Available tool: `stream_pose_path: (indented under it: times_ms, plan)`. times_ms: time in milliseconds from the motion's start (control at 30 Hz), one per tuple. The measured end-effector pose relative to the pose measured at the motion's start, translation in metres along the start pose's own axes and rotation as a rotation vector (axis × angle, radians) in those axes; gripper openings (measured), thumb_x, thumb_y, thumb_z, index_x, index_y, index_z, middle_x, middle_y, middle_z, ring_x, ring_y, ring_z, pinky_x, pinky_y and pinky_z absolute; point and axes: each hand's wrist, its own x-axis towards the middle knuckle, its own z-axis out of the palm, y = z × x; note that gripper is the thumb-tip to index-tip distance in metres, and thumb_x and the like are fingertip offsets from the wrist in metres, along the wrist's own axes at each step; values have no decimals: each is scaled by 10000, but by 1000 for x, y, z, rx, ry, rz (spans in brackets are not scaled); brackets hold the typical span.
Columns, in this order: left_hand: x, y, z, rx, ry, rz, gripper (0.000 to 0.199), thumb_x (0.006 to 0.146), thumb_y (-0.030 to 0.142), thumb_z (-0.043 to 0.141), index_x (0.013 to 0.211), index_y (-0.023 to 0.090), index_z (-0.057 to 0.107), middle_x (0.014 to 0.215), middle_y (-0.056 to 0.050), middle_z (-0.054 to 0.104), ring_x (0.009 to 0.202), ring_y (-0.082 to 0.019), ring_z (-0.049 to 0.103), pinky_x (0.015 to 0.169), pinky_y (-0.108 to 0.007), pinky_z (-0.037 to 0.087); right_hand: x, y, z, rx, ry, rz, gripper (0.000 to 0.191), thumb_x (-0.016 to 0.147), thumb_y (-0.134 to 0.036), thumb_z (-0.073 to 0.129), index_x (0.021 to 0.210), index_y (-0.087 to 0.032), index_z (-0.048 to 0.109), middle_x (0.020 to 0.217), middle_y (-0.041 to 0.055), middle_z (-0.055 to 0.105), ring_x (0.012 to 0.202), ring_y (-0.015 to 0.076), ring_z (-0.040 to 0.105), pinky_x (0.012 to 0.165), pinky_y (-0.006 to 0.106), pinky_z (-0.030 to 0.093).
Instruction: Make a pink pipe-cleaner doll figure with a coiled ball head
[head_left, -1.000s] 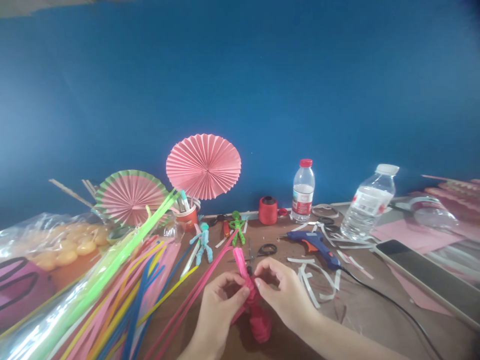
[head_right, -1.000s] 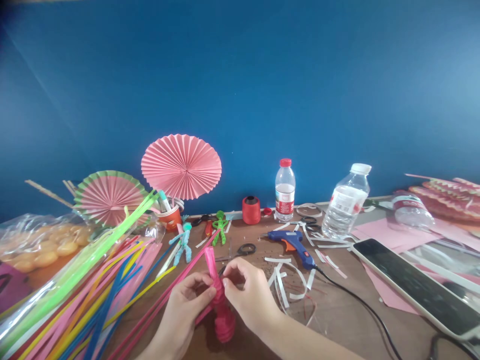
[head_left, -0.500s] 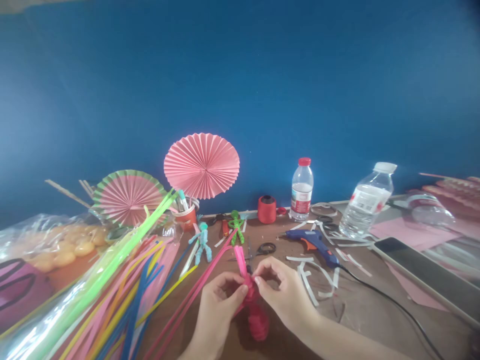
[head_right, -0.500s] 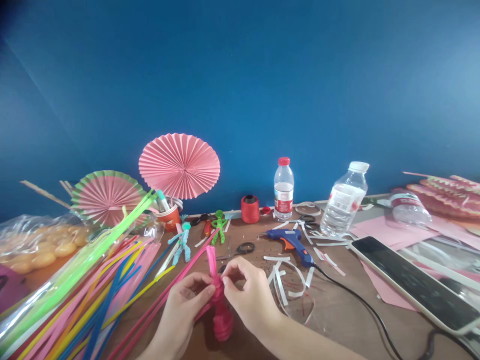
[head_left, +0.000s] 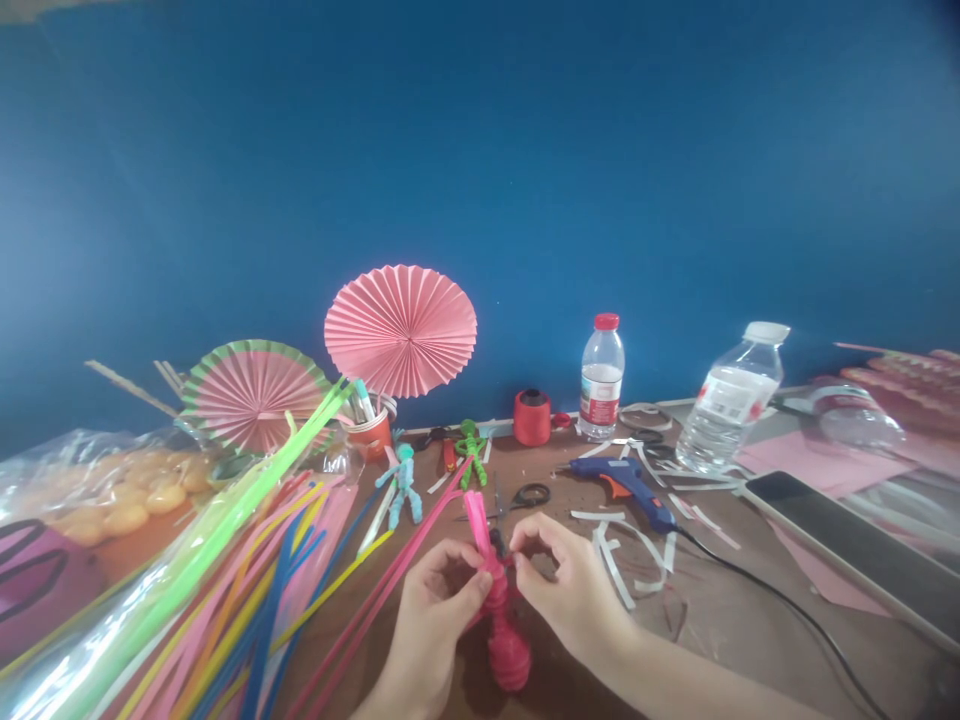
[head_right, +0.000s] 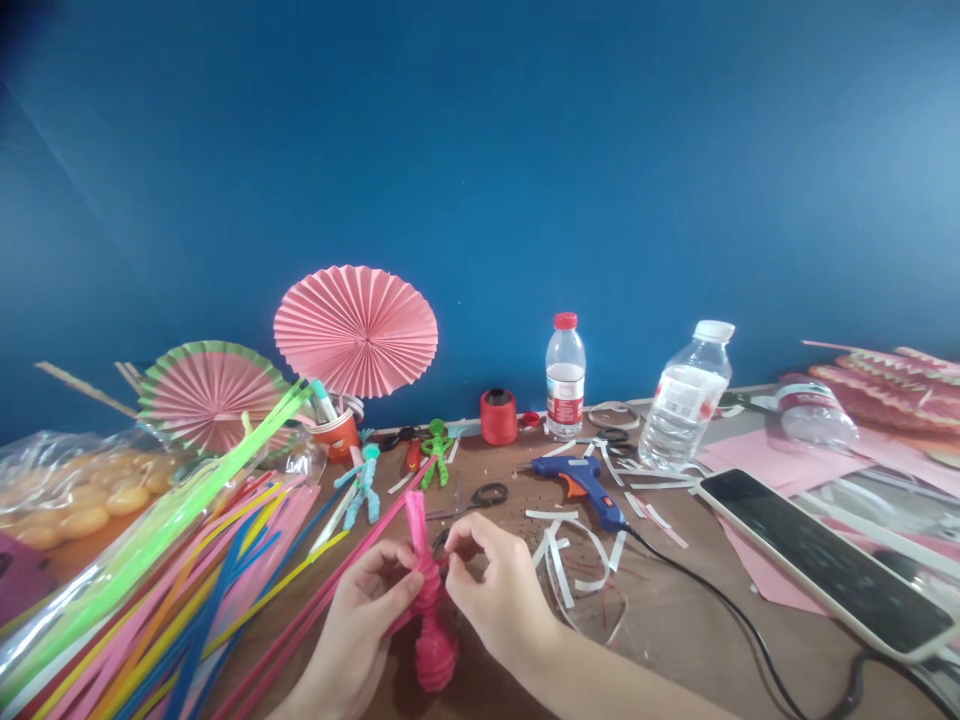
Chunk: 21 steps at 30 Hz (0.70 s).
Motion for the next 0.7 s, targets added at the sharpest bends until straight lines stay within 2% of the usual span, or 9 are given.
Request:
stream_pose_path:
  times_ms: [133,233,333,467,700]
  plan:
    - [-1,0,0,-34,-5,-5,196,561,168,766,637,135,589,598,6,616,554,-113,560,537,-208,447,0,1,-2,-6,-72,-123,291,703,-24,424,814,-203,626,760,3,637,712,130,592,679,225,442]
    - [-1,0,0,-31,-6,-13,188,572,168,761,648,137,592,603,6,620,563,-113,564,548,-208,450,0,1,-2,-15,-100,-177,329,687,3,419,803,-203,648,746,8,627,699,128,587,672,224,440]
    - [-1,2,0,-25,-5,-10,186,577,167,759,656,139,592,606,5,622,570,-117,567,550,-210,450,1,1,-2,-25,-101,-172,320,667,19,416,766,-196,631,730,3,616,696,128,580,662,221,436]
    - [0,3,1,-33,-10,-21,192,566,179,765,650,136,598,610,-3,628,570,-121,568,549,-215,452,1,-1,-3,-39,-121,-177,340,687,10,414,842,-210,621,777,4,623,731,134,578,689,232,435]
    - [-2,2,0,-4,-38,6,157,592,179,749,682,140,626,647,-17,643,615,-137,584,581,-227,466,2,-2,-3,-41,-157,-149,320,644,37,406,761,-195,594,740,-9,601,717,124,568,678,212,421]
